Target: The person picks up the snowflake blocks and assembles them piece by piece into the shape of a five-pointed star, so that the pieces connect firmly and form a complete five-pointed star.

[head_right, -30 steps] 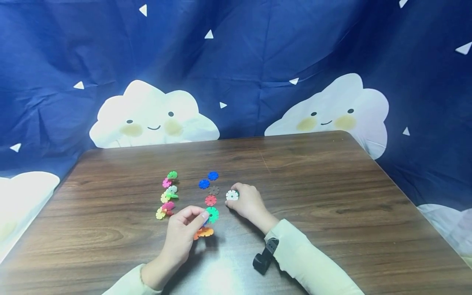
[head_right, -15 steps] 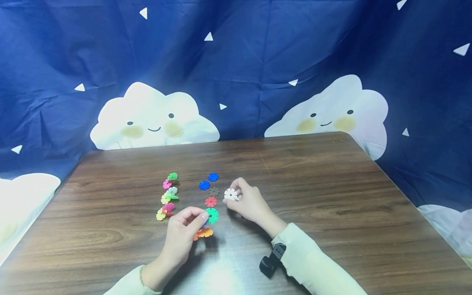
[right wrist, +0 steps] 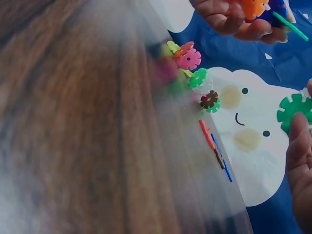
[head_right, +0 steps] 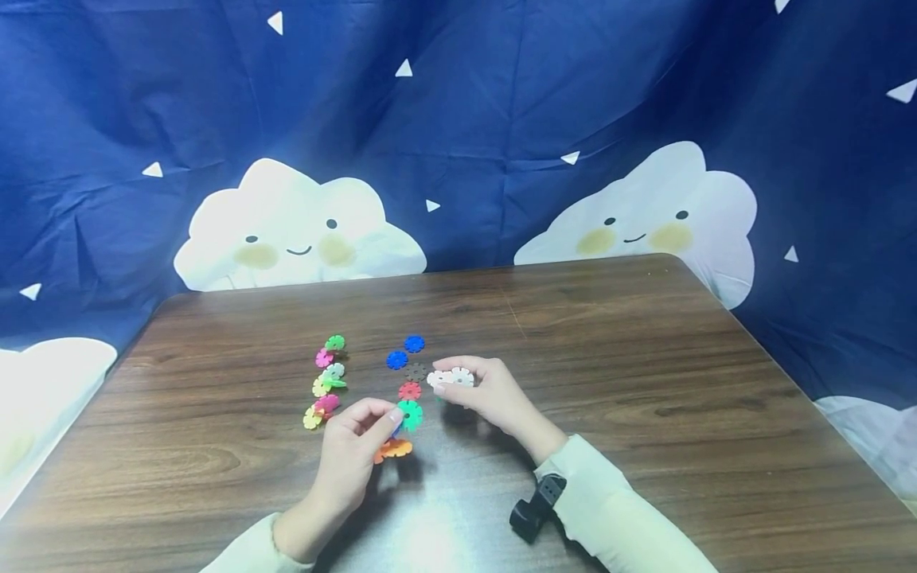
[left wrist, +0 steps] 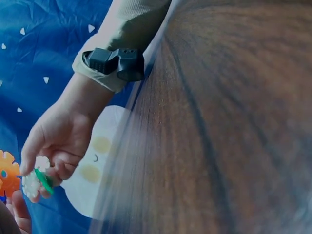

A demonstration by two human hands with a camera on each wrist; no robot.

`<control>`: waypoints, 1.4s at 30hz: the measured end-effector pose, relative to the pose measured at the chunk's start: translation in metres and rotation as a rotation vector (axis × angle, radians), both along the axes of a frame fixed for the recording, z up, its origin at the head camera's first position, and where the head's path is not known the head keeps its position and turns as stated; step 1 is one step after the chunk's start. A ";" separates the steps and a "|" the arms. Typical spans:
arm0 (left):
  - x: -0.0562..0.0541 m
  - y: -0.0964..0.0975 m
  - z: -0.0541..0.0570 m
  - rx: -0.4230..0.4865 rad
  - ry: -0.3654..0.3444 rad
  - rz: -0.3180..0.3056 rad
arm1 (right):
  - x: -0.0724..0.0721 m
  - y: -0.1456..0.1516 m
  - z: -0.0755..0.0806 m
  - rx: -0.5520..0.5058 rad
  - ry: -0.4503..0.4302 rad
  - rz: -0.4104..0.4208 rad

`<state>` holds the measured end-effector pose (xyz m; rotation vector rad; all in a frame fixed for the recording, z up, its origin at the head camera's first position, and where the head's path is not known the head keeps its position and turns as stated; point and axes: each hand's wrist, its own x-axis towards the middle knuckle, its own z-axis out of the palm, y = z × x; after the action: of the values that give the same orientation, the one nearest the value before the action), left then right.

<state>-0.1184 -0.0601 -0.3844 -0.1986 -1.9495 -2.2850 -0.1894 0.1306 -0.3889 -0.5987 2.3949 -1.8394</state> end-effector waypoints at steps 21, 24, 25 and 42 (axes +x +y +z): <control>-0.002 -0.001 0.001 -0.137 0.014 -0.012 | 0.010 0.005 0.013 -0.154 0.050 0.154; -0.003 -0.002 0.001 -0.166 -0.013 -0.024 | 0.011 0.007 0.016 -0.175 0.049 0.200; -0.003 -0.002 0.001 -0.175 -0.019 -0.031 | 0.011 0.007 0.017 -0.185 0.049 0.224; -0.005 -0.009 0.007 -0.249 0.041 -0.122 | 0.014 0.009 0.026 -0.148 0.075 0.363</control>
<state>-0.1235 -0.0694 -0.3774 -0.3955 -2.2547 -2.0808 -0.1758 0.1394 -0.3626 -1.0535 2.0288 -1.8659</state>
